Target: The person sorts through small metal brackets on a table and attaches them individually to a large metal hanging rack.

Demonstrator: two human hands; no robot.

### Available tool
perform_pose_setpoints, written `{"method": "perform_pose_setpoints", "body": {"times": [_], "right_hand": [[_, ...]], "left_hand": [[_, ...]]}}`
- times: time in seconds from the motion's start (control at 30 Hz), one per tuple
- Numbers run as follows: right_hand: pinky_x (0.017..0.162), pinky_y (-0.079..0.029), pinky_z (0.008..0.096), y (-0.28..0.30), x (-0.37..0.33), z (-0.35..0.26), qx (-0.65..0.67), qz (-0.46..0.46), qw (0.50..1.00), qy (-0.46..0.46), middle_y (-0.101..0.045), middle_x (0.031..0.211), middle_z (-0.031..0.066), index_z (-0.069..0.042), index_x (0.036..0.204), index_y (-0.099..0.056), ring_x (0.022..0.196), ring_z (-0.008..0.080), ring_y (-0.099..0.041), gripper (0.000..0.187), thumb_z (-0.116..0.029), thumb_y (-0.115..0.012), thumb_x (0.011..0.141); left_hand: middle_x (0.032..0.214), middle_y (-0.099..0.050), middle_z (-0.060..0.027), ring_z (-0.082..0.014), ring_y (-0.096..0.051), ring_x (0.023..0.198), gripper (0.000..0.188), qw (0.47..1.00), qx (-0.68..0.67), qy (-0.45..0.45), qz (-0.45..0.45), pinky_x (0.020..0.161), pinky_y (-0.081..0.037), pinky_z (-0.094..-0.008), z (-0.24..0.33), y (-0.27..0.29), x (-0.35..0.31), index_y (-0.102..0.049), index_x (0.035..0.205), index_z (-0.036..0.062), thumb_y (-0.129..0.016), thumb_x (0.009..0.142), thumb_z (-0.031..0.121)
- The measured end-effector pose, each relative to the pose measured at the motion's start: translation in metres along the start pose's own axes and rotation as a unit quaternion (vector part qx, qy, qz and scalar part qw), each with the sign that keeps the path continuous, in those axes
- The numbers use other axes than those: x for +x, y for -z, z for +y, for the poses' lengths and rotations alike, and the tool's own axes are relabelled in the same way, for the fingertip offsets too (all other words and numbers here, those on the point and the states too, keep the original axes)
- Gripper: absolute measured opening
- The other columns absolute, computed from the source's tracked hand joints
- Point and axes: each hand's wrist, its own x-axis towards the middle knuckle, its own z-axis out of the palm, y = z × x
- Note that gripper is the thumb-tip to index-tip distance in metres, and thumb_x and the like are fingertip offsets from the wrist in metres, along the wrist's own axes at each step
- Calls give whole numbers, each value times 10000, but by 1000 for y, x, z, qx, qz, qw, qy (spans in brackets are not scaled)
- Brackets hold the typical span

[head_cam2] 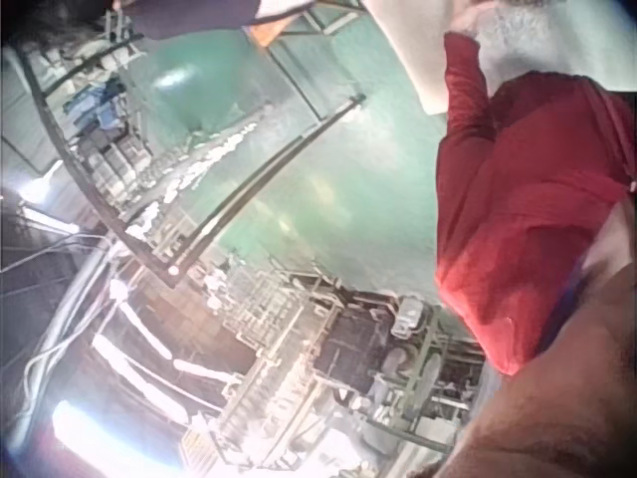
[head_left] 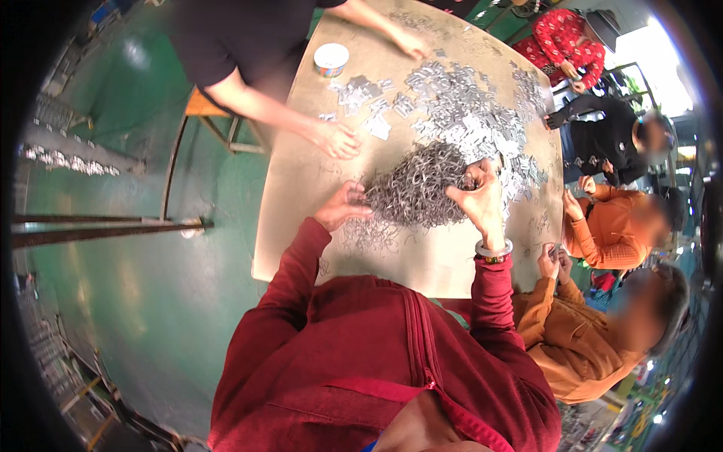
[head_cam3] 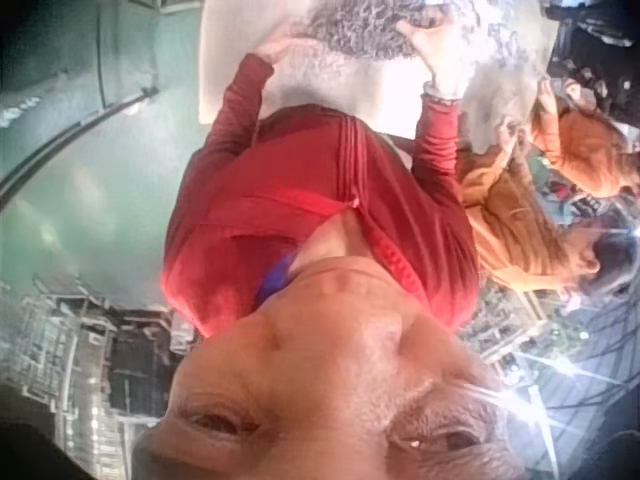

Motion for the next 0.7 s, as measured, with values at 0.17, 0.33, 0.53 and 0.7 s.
{"method": "perform_pose_setpoints", "body": {"times": [0.17, 0.33, 0.53, 0.7], "right_hand": [[560, -382, 333, 26, -3, -40, -12, -13, 999, 39, -413, 745, 99, 13, 600, -429, 610, 222, -435, 288, -131, -672, 543], [569, -390, 348, 44, -4, -47, -16, -7, 998, 66, -435, 769, 109, 18, 645, -453, 624, 240, -461, 293, -150, -671, 545], [584, -384, 359, 19, -13, -29, -21, 3, 1000, 18, -431, 786, 99, -6, 625, -403, 651, 262, -460, 292, -156, -647, 568], [614, -418, 368, -6, -12, -7, -28, 1, 999, 29, -466, 815, 112, -4, 639, -440, 683, 283, -498, 288, -172, -662, 568]], "left_hand": [[1265, -325, -202, -283, -532, 995, 911, 988, 156, -13, 10, 820, -499, -364, -10, 5, 16, -156, 1357, 95, -679, 643, -122], [1334, -332, -149, -247, -463, 1142, 850, 995, 33, 26, -96, 901, -460, -381, -8, -15, 14, -174, 1353, 86, -624, 674, -155], [1215, -477, -174, -318, -477, 1127, 585, 973, -179, 7, -142, 930, -419, -491, -34, -2, 9, -292, 1298, 54, -459, 780, -160], [1119, -476, -123, -258, -526, 1004, 532, 999, -46, 27, 10, 905, -456, -449, -27, -4, 13, -287, 1262, 119, -468, 817, -111]]}}
